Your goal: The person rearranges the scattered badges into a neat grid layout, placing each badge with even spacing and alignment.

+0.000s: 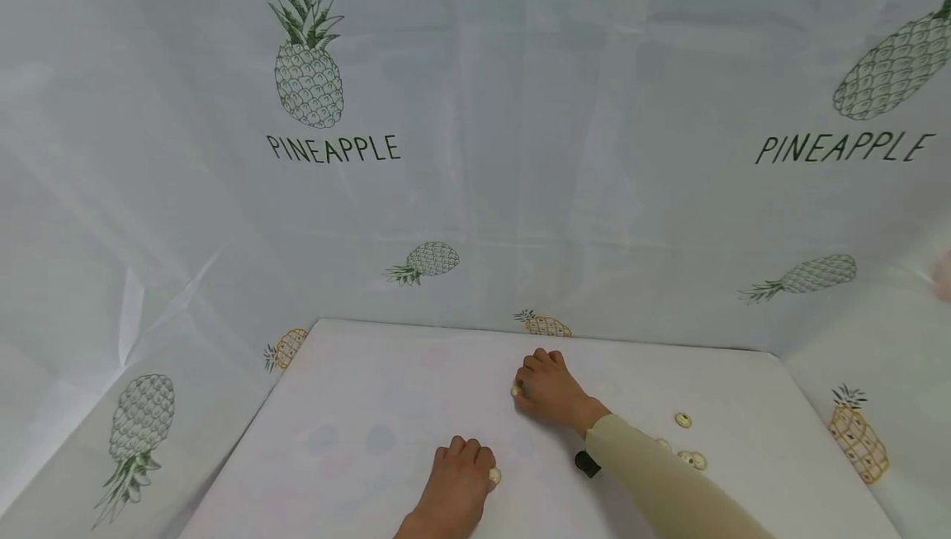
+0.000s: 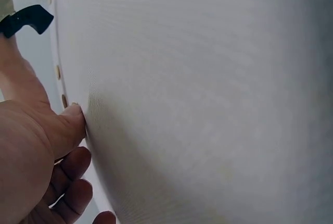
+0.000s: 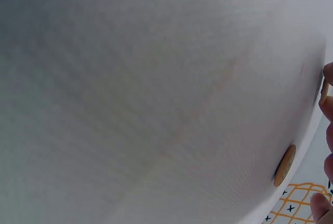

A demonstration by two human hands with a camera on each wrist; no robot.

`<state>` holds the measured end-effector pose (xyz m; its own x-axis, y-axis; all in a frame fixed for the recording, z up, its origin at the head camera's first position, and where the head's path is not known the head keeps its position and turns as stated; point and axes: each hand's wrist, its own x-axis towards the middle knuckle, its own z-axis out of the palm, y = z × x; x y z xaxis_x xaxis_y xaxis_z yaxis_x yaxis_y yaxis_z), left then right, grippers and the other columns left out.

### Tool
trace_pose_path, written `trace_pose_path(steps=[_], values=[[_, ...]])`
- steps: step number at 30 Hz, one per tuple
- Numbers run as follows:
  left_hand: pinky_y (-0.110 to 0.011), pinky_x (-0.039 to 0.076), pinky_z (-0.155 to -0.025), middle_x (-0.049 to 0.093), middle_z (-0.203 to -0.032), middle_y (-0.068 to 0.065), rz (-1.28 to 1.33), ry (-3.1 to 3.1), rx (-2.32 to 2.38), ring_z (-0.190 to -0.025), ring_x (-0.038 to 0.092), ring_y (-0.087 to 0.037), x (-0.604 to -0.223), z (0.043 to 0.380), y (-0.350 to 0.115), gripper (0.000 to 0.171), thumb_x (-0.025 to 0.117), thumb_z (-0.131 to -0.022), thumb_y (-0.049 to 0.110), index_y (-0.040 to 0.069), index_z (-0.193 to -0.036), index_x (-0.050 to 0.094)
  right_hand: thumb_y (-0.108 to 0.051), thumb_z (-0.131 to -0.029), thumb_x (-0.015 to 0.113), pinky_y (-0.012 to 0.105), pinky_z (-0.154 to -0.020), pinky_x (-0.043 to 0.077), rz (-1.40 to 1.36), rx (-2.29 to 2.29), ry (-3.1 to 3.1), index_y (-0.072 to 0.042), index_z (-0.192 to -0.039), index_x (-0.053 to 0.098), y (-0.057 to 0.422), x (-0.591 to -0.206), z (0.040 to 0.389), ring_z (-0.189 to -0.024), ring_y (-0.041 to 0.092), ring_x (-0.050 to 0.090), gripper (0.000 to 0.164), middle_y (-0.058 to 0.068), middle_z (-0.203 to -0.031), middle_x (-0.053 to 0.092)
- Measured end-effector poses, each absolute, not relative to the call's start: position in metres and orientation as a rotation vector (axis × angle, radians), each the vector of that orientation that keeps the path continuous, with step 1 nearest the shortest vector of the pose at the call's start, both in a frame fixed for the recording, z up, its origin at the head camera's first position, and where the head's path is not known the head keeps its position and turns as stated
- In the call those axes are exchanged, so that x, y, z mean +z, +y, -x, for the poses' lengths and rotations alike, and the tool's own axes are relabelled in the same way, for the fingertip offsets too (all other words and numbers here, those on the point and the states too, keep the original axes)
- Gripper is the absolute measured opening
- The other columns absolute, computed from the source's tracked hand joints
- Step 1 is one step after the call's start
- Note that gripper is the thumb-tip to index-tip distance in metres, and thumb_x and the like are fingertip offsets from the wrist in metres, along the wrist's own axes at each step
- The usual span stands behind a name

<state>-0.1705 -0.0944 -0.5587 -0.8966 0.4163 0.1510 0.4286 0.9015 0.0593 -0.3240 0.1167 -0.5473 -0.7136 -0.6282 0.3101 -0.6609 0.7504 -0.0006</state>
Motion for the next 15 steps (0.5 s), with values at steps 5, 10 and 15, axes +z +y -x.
trace_pose_path(steps=[5,10,15], values=[[-0.034,0.039,-0.074,0.057,-0.094,0.005,0.655,-2.918,-0.117,-0.091,0.046,-0.015,-0.5583,0.1696,-0.0935,0.027,0.082,-0.091,0.035,0.018,-0.102,0.063,-0.028,-0.093,0.078,0.044,-0.088,0.038,-0.992,0.191,-2.675,-0.014,-0.093,0.074,0.1168,-0.5496,0.3249,-0.089,0.018,0.044,0.014,-0.003,-0.092,0.062],[-0.033,0.039,-0.073,0.057,-0.092,0.005,0.662,-2.893,-0.105,-0.09,0.046,-0.015,-0.5576,0.1685,-0.0938,0.028,0.083,-0.09,0.034,0.018,-0.1,0.063,-0.03,-0.095,0.076,0.045,-0.088,0.038,-0.976,0.192,-2.695,-0.014,-0.094,0.075,0.1176,-0.5512,0.326,-0.089,0.019,0.044,0.016,-0.002,-0.093,0.063],[-0.033,0.038,-0.073,0.055,-0.091,0.005,0.664,-2.894,-0.111,-0.088,0.044,-0.014,-0.5582,0.1685,-0.0936,0.027,0.082,-0.091,0.034,0.018,-0.1,0.062,-0.031,-0.095,0.076,0.045,-0.088,0.038,-0.985,0.216,-2.698,-0.015,-0.094,0.076,0.1179,-0.5496,0.3249,-0.089,0.019,0.044,0.016,-0.002,-0.093,0.063]])
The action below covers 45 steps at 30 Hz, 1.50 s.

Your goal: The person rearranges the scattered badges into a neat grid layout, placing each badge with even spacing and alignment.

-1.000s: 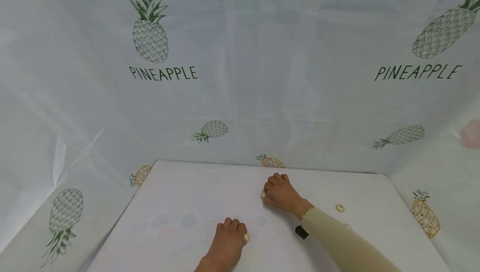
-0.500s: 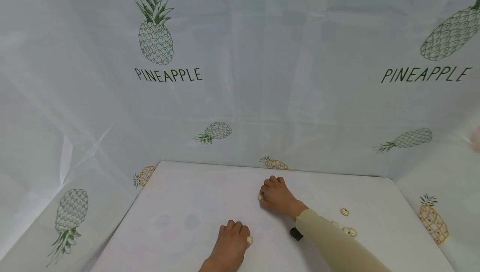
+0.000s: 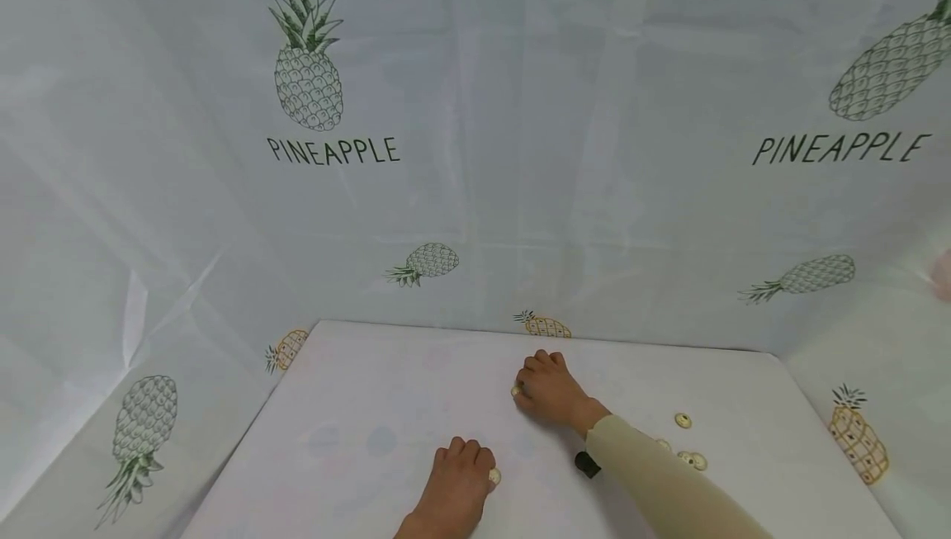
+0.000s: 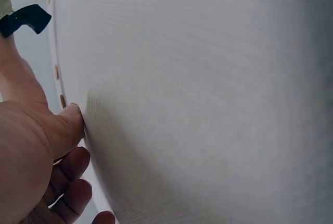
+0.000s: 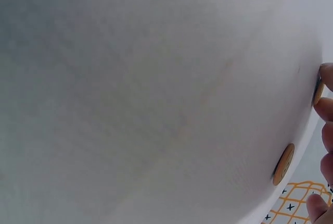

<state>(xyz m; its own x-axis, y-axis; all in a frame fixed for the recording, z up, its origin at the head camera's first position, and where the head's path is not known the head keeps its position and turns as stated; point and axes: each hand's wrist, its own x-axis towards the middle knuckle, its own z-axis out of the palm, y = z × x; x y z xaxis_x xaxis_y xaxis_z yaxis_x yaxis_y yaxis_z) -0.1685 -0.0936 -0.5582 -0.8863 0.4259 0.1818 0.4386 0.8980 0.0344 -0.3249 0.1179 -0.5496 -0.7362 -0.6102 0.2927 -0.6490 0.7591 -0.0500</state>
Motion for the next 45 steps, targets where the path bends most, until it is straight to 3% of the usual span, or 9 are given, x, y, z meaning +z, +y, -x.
trace_pose_path(steps=[24,35,45], values=[[-0.034,0.042,-0.075,0.057,-0.094,0.006,0.677,-2.942,-0.119,-0.09,0.043,-0.013,-0.567,0.17,-0.095,0.026,0.079,-0.093,0.037,0.018,-0.103,0.063,-0.037,-0.097,0.075,0.048,-0.094,0.038,-0.906,0.241,-2.715,-0.015,-0.102,0.075,0.134,-0.538,0.311,-0.096,0.019,0.046,0.023,-0.001,-0.102,0.066],[-0.036,0.04,-0.074,0.058,-0.094,0.004,0.691,-2.916,-0.13,-0.088,0.042,-0.015,-0.565,0.172,-0.095,0.024,0.08,-0.091,0.034,0.018,-0.1,0.064,-0.023,-0.095,0.078,0.052,-0.098,0.037,-0.766,0.34,-2.68,-0.013,-0.098,0.073,0.191,-0.514,0.278,-0.098,0.021,0.049,0.012,-0.002,-0.096,0.062],[-0.036,0.042,-0.075,0.059,-0.096,0.003,0.693,-2.931,-0.15,-0.089,0.044,-0.015,-0.562,0.171,-0.094,0.024,0.08,-0.091,0.032,0.017,-0.102,0.065,-0.016,-0.087,0.084,0.051,-0.09,0.039,-0.625,0.284,-2.549,-0.012,-0.095,0.073,0.26,-0.527,0.236,-0.099,0.025,0.055,0.015,-0.001,-0.093,0.064]])
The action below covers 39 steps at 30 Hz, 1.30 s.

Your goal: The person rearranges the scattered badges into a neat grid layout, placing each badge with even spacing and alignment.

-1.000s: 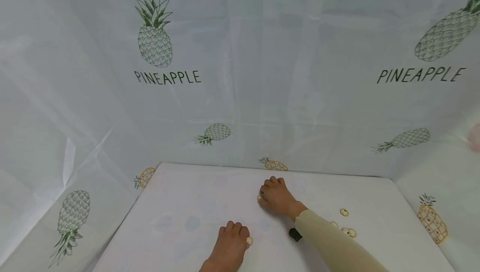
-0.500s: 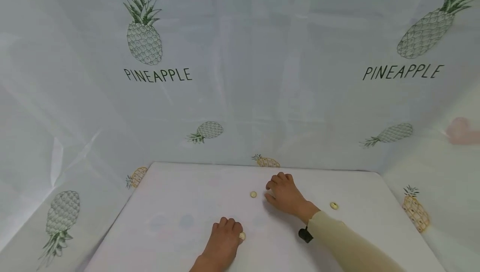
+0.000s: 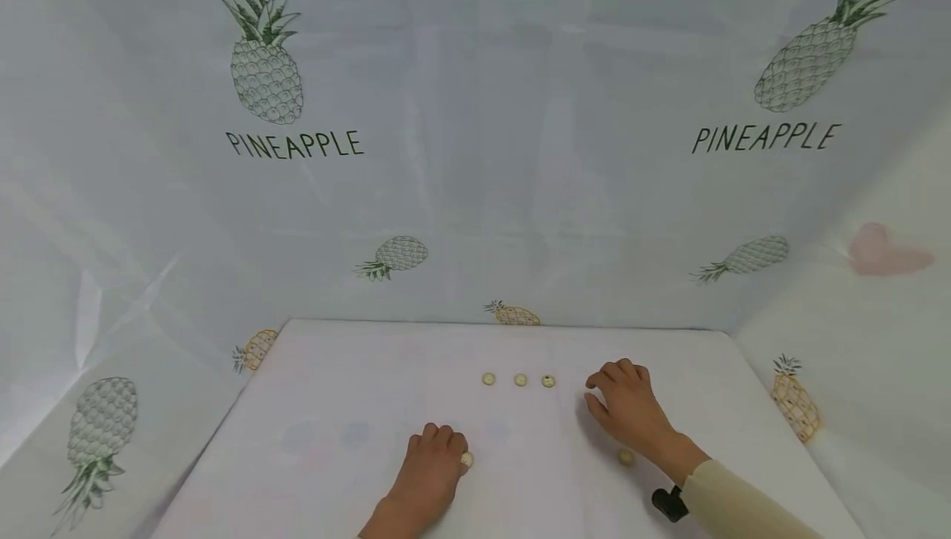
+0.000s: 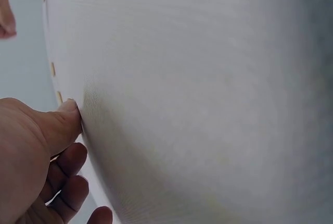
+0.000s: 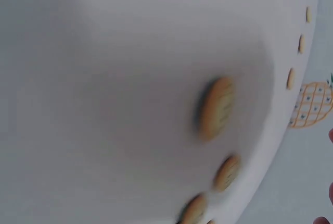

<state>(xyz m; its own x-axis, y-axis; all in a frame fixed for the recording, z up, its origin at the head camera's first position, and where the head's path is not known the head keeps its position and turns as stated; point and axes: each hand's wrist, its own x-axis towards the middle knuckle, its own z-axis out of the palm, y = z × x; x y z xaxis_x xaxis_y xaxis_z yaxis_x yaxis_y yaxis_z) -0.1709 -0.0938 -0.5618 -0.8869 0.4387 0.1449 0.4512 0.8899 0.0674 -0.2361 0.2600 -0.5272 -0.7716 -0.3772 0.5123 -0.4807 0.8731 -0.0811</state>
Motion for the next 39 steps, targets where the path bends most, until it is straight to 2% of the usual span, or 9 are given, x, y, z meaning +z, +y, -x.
trace_pose_path(steps=[8,16,20,24,29,39], values=[[-0.036,0.041,-0.073,0.057,-0.093,0.003,0.659,-2.897,-0.154,-0.087,0.044,-0.016,-0.562,0.171,-0.096,0.027,0.083,-0.09,0.032,0.016,-0.102,0.064,-0.015,-0.083,0.084,0.054,-0.088,0.04,-0.631,0.225,-2.505,-0.015,-0.093,0.072,0.297,-0.537,0.209,-0.098,0.025,0.056,0.016,-0.002,-0.094,0.064],[-0.034,0.041,-0.072,0.059,-0.094,0.003,0.661,-2.883,-0.169,-0.087,0.045,-0.015,-0.559,0.17,-0.096,0.025,0.082,-0.091,0.031,0.016,-0.102,0.066,-0.017,-0.075,0.094,0.052,-0.09,0.038,-0.719,0.168,-2.573,-0.021,-0.101,0.071,0.315,-0.549,0.184,-0.104,0.021,0.053,0.035,-0.008,-0.103,0.061],[-0.033,0.039,-0.07,0.059,-0.092,0.003,0.662,-2.868,-0.17,-0.086,0.044,-0.015,-0.556,0.168,-0.094,0.025,0.083,-0.089,0.03,0.015,-0.1,0.066,-0.023,-0.077,0.094,0.049,-0.089,0.037,-0.749,0.181,-2.576,-0.026,-0.099,0.071,0.319,-0.554,0.179,-0.102,0.016,0.051,0.032,-0.014,-0.101,0.058],[-0.033,0.039,-0.07,0.058,-0.092,0.003,0.666,-2.862,-0.176,-0.086,0.045,-0.015,-0.555,0.167,-0.093,0.025,0.084,-0.089,0.029,0.016,-0.099,0.065,-0.033,-0.079,0.092,0.049,-0.089,0.038,-0.738,0.171,-2.573,-0.025,-0.095,0.071,0.319,-0.556,0.177,-0.099,0.014,0.049,0.028,-0.014,-0.097,0.056],[-0.034,0.039,-0.07,0.058,-0.093,0.003,0.666,-2.881,-0.168,-0.087,0.045,-0.016,-0.554,0.166,-0.09,0.026,0.084,-0.089,0.03,0.016,-0.101,0.065,-0.037,-0.077,0.093,0.048,-0.088,0.04,-0.733,0.128,-2.558,-0.024,-0.091,0.07,0.319,-0.558,0.176,-0.095,0.013,0.048,0.03,-0.014,-0.092,0.054],[-0.033,0.038,-0.07,0.059,-0.092,0.002,0.677,-2.855,-0.167,-0.086,0.044,-0.016,-0.554,0.165,-0.09,0.025,0.083,-0.089,0.028,0.016,-0.099,0.064,-0.03,-0.079,0.092,0.046,-0.085,0.042,-0.747,0.114,-2.534,-0.026,-0.087,0.07,0.315,-0.559,0.173,-0.092,0.011,0.047,0.024,-0.015,-0.09,0.056]])
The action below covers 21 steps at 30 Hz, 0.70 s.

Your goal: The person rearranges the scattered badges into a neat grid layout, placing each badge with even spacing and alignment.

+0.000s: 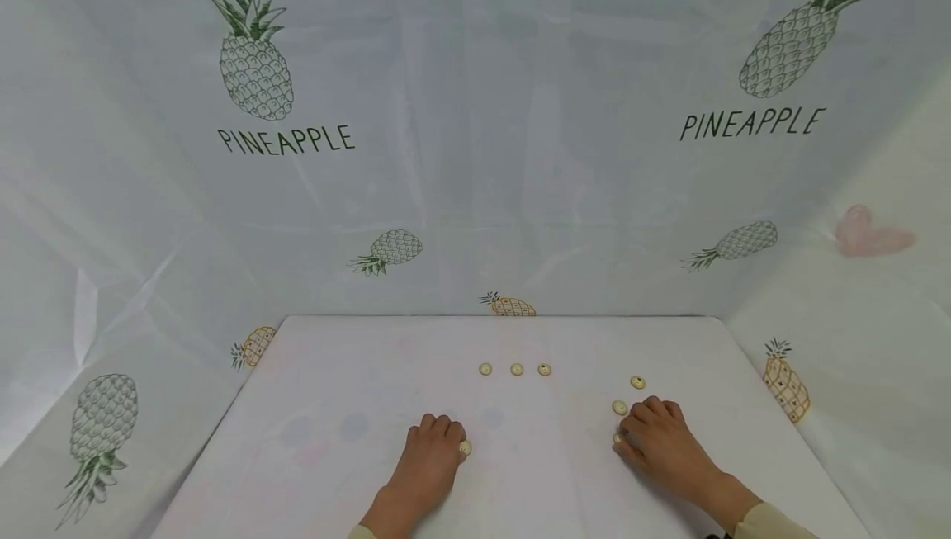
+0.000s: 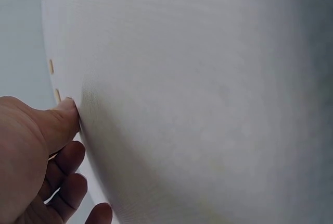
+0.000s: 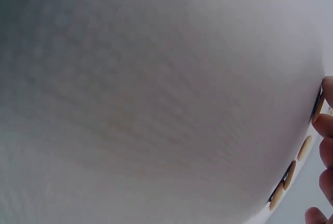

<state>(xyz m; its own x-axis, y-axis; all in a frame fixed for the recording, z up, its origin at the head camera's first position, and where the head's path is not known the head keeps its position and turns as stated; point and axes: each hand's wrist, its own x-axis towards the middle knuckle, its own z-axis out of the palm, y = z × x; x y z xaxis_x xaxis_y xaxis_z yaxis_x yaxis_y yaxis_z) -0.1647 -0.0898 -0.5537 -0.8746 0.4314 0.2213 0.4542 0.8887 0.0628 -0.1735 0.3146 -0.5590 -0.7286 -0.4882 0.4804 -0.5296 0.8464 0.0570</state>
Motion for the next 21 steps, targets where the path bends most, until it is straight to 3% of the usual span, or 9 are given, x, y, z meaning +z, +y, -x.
trace_pose_path(steps=[8,14,21], values=[[-0.036,0.043,-0.073,0.063,-0.098,0.001,0.641,-2.877,-0.176,-0.089,0.048,-0.016,-0.553,0.1652,-0.0916,0.031,0.085,-0.088,0.032,0.014,-0.107,0.067,-0.018,-0.084,0.087,0.048,-0.086,0.04,-0.765,0.207,-2.555,-0.026,-0.095,0.071,0.311,-0.5583,0.1723,-0.096,0.011,0.048,0.021,-0.014,-0.097,0.059],[-0.036,0.042,-0.075,0.062,-0.098,0.003,0.65,-2.917,-0.205,-0.09,0.047,-0.016,-0.5494,0.1648,-0.0937,0.025,0.082,-0.091,0.033,0.017,-0.102,0.067,-0.025,-0.084,0.086,0.049,-0.086,0.04,-0.683,0.17,-2.575,-0.021,-0.092,0.068,0.3102,-0.5578,0.1722,-0.095,0.016,0.049,0.02,-0.011,-0.091,0.055],[-0.038,0.042,-0.077,0.061,-0.099,0.002,0.682,-2.928,-0.151,-0.091,0.045,-0.016,-0.5469,0.1634,-0.0939,0.024,0.079,-0.093,0.035,0.017,-0.102,0.065,-0.029,-0.082,0.089,0.047,-0.085,0.04,-0.669,0.13,-2.58,-0.022,-0.088,0.067,0.311,-0.5576,0.1725,-0.092,0.015,0.048,0.024,-0.012,-0.087,0.052]])
